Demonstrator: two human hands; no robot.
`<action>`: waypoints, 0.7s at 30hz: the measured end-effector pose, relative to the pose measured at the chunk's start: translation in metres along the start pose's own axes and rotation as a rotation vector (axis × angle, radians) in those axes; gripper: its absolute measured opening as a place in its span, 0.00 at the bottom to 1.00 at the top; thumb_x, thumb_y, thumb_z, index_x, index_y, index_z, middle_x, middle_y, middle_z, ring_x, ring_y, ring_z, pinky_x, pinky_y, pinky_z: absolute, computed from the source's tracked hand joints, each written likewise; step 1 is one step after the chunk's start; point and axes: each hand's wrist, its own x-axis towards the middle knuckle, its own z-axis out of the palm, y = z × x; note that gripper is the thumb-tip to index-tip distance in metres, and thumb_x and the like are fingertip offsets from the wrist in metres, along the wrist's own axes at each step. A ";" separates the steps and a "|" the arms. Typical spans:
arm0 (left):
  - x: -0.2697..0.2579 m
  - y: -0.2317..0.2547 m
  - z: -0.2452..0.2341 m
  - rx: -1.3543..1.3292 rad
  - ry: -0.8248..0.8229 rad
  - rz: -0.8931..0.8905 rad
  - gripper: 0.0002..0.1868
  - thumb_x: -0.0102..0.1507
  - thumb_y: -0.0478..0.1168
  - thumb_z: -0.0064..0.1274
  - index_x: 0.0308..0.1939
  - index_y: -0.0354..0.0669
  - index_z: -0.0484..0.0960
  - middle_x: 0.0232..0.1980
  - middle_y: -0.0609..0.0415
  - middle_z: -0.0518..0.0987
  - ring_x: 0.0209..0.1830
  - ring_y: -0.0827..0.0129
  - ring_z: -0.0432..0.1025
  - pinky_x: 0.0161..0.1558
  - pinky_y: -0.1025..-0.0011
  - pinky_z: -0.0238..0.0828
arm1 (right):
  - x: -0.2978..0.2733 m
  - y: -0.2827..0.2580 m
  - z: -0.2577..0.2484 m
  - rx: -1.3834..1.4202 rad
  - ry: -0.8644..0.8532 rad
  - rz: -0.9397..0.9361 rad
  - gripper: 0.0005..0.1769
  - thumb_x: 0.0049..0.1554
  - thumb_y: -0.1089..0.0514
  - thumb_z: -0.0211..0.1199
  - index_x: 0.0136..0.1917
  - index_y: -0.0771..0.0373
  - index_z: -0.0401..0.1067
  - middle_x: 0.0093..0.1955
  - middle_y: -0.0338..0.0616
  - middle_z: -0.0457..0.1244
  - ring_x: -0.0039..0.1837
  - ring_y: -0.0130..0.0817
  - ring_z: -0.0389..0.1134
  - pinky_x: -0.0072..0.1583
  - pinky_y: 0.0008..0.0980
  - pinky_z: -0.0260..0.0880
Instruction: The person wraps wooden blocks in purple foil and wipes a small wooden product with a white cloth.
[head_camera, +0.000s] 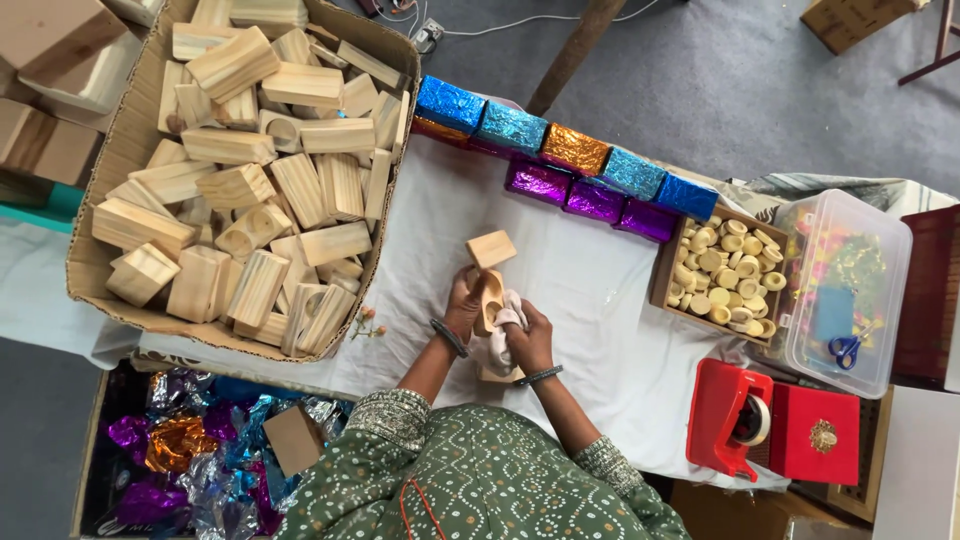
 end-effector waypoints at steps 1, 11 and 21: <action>-0.005 0.008 0.006 0.330 0.178 0.164 0.32 0.63 0.63 0.56 0.53 0.38 0.79 0.45 0.53 0.82 0.41 0.69 0.76 0.44 0.68 0.76 | -0.003 0.001 0.001 -0.060 0.047 0.000 0.15 0.57 0.65 0.60 0.58 0.67 0.76 0.44 0.47 0.71 0.45 0.28 0.71 0.48 0.29 0.72; 0.006 -0.021 -0.028 0.813 0.173 0.161 0.27 0.73 0.51 0.54 0.36 0.25 0.83 0.24 0.52 0.70 0.30 0.77 0.60 0.32 0.71 0.61 | 0.025 0.011 0.001 -0.065 0.176 -0.304 0.21 0.60 0.65 0.53 0.66 0.69 0.72 0.56 0.55 0.67 0.58 0.36 0.67 0.57 0.34 0.68; -0.036 0.053 0.033 0.655 -0.080 0.092 0.22 0.71 0.53 0.51 0.48 0.35 0.85 0.32 0.64 0.79 0.32 0.85 0.67 0.35 0.79 0.69 | 0.101 0.083 -0.030 0.638 -0.314 0.287 0.19 0.66 0.57 0.51 0.63 0.72 0.71 0.52 0.45 0.70 0.51 0.34 0.71 0.53 0.35 0.74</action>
